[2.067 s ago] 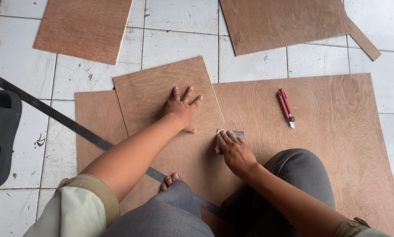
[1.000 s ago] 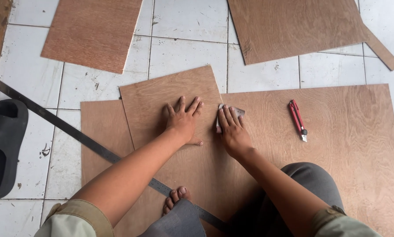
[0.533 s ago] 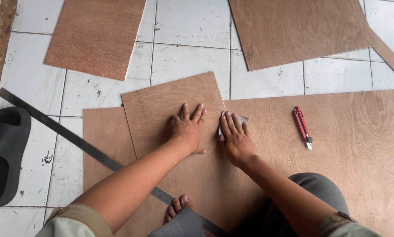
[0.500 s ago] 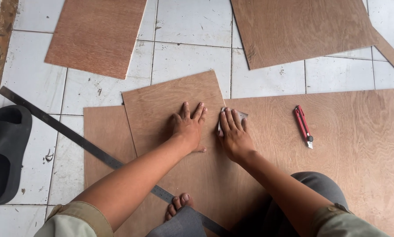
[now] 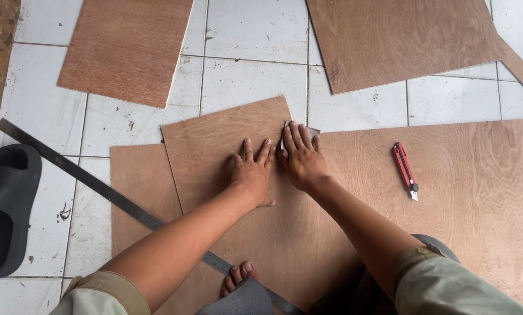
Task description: Hand-sanding the edges and surfaces of small plywood pieces using sandpaper.
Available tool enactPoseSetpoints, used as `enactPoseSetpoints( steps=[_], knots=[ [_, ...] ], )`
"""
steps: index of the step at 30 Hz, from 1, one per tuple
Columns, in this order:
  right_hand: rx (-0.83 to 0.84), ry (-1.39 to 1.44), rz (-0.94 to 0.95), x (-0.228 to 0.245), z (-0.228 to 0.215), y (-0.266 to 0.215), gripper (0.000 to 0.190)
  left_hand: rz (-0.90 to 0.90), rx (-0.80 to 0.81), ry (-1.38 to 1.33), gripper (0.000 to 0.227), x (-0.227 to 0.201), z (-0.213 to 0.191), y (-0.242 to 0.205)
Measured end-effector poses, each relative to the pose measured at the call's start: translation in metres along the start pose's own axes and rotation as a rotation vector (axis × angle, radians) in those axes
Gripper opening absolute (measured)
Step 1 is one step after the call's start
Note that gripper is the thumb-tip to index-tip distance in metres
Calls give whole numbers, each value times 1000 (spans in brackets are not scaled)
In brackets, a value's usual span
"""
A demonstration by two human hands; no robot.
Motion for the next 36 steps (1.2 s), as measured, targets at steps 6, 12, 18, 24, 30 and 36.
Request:
enactPoseSetpoints(
  steps=[6, 12, 18, 24, 30, 36],
  knots=[
    [32, 3, 18, -2, -5, -11, 56, 13, 9, -47, 108, 2, -6, -9],
    [78, -71, 39, -7, 11, -18, 58, 13, 19, -43, 108, -1, -4, -3],
    [-34, -60, 42, -7, -15, 48, 60, 22, 5, -78, 109, 2, -3, -5],
    [108, -110, 58, -7, 1, -13, 61, 55, -36, -31, 108, 2, -4, -1],
    [-60, -79, 42, 0, -34, 69, 60, 55, -67, -31, 111, 8, -3, -2],
    [57, -59, 81, 0, -13, 19, 61, 57, -65, -38, 112, 2, -2, 1]
  ],
)
Point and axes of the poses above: each hand's wrist, its own y-axis towards the middle knuckle, its own z-axis out of the palm, x = y × z, the point moved 3 cm from there along y, towards the middle knuckle, and after that the axes turned 10 degrees about x, right-handed, at the moved point
